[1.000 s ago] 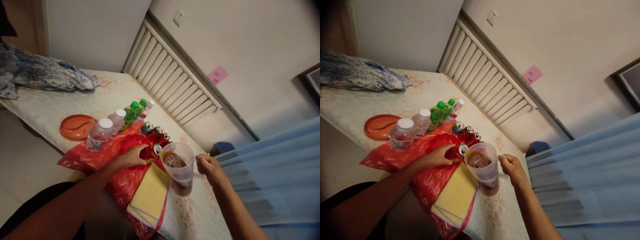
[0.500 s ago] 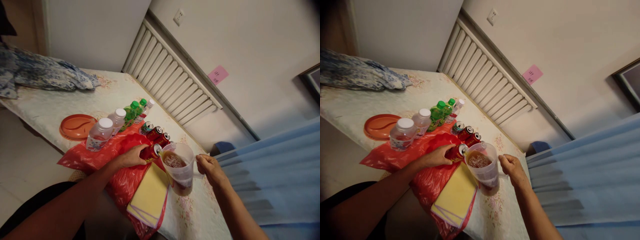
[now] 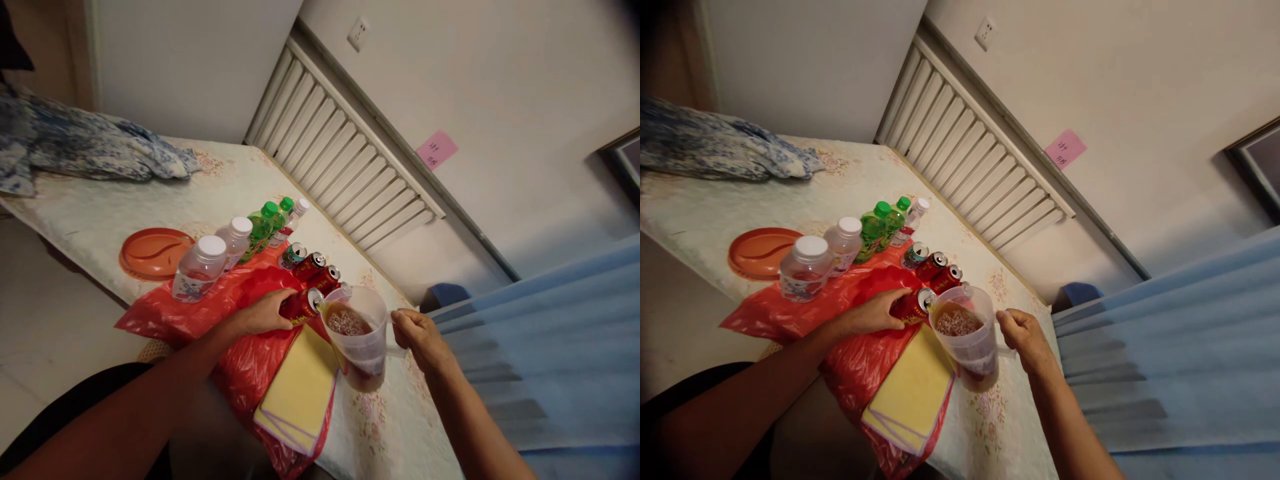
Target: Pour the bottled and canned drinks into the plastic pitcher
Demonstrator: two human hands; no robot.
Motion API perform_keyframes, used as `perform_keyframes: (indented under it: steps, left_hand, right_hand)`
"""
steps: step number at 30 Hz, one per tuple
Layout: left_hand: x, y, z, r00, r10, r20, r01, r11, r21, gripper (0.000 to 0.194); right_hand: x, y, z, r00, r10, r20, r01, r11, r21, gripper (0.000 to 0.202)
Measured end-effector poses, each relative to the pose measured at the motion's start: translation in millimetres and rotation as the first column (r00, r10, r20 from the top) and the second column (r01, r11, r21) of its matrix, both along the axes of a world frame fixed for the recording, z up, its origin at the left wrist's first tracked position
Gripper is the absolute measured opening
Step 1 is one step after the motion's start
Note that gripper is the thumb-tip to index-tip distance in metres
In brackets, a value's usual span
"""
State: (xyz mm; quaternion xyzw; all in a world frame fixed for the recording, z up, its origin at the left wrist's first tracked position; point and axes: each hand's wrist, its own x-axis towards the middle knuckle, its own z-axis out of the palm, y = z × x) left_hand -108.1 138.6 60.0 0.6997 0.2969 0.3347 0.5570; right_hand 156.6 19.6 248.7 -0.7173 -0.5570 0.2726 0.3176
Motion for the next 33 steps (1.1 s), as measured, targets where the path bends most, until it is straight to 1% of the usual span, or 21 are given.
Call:
perform_keyframes:
  steps: [4, 8, 11, 16, 20, 23, 28, 33]
  left_hand:
    - [0.1, 0.2, -0.2, 1.000, 0.001, -0.002, -0.001, 1.000, 0.005, 0.071]
    - [-1.3, -0.6, 3.7, 1.000, 0.010, -0.018, -0.010, 1.000, 0.002, 0.075]
    - [-3.9, -1.5, 7.4, 1.000, 0.021, -0.022, -0.021, 1.000, -0.002, 0.077]
    - [-9.8, -3.1, 10.1, 0.999, 0.036, -0.008, -0.036, 0.999, 0.014, 0.071]
    - [-13.0, -3.8, 9.5, 0.999, 0.045, 0.009, -0.045, 0.999, 0.007, 0.066]
    - [-14.4, -3.5, 8.0, 0.998, 0.067, 0.021, -0.067, 0.998, -0.003, 0.065]
    - [-19.4, -1.7, 5.6, 0.993, 0.059, 0.100, -0.059, 0.998, -0.003, 0.068]
    - [-27.9, -2.2, 6.5, 0.988, 0.086, 0.127, -0.085, 0.996, -0.011, 0.069]
  right_hand:
    - [2.2, -0.4, -1.3, 1.000, -0.002, -0.016, 0.002, 1.000, 0.002, 0.052]
    - [2.6, -1.3, -5.4, 0.997, -0.029, -0.066, 0.031, 0.999, 0.018, 0.051]
    - [1.4, -2.3, -11.8, 0.991, -0.036, -0.129, 0.043, 0.998, 0.053, 0.051]
    - [-3.7, -3.1, -22.8, 0.969, -0.025, -0.245, 0.060, 0.989, 0.136, 0.050]
    - [-9.0, 1.5, -28.1, 0.940, -0.002, -0.340, 0.076, 0.976, 0.204, 0.049]
    - [-11.6, 8.4, -32.1, 0.903, 0.020, -0.430, 0.099, 0.963, 0.252, 0.048]
    - [-17.3, 19.8, -37.4, 0.841, 0.029, -0.540, 0.133, 0.957, 0.259, 0.045]
    - [-29.1, 27.1, -38.3, 0.813, 0.054, -0.580, 0.138, 0.950, 0.282, 0.043]
